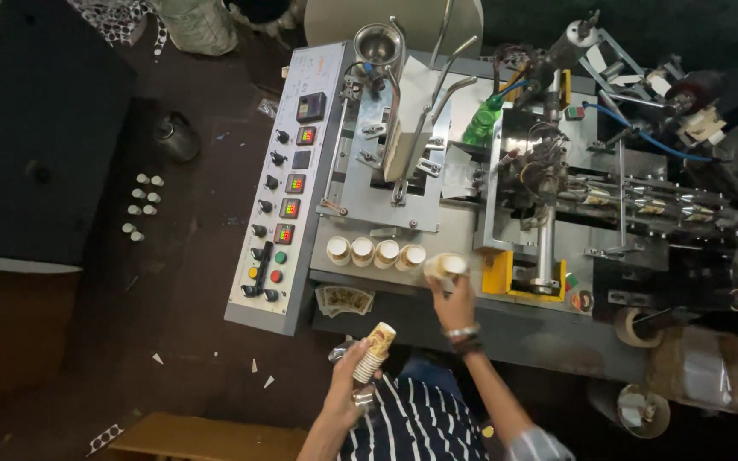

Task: Take finished paper cups from the machine and place them into plastic sleeves for packaging.

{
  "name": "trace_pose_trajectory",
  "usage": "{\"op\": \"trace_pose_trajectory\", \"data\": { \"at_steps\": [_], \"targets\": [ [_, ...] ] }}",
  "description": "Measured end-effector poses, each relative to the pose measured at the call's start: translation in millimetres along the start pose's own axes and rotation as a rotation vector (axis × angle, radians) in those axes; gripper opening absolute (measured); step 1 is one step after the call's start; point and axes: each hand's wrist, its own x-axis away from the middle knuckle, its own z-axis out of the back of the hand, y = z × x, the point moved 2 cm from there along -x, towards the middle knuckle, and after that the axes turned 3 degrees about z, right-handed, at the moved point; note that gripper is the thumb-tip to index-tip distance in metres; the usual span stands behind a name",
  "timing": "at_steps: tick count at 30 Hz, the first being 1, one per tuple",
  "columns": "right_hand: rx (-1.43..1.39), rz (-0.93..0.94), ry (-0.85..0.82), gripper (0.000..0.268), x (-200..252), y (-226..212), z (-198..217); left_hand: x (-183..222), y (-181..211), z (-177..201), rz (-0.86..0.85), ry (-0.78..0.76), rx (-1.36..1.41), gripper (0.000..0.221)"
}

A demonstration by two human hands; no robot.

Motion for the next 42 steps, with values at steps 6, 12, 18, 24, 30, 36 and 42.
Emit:
{"op": "trace_pose_trajectory", "data": {
  "at_steps": [6, 12, 18, 24, 30, 36, 42],
  "targets": [
    [0.257, 0.105, -0.033, 0.058, -13, 10, -23, -4, -8, 30, -0.054, 0.136, -0.048, 0.039],
    [-0.050, 0.025, 0.045, 0.071, 23, -23, -3, -5, -9, 18, -0.026, 0.101, -0.006, 0.038],
    [-0.885, -0.260, -0.406, 0.053, 89, -78, 29, -19, -27, -5, 0.017, -0.222, 0.032, 0.037],
    [-0.618, -0.070, -0.199, 0.047, 46, -118, 72, -25, -24, -37, 0.088, -0.199, 0.063, 0.035],
    [-0.149, 0.274, 0.079, 0.048, -13, -115, 52, -22, -25, -34, 0.107, -0.136, 0.096, 0.044],
    [0.135, 0.252, -0.057, 0.073, -8, -26, 10, -16, -35, -21, 0.070, -0.136, 0.180, 0.045],
    [-0.651, -0.144, -0.322, 0.064, 67, -1, 38, -23, -65, -18, 0.085, -0.150, 0.203, 0.050]
  ]
}}
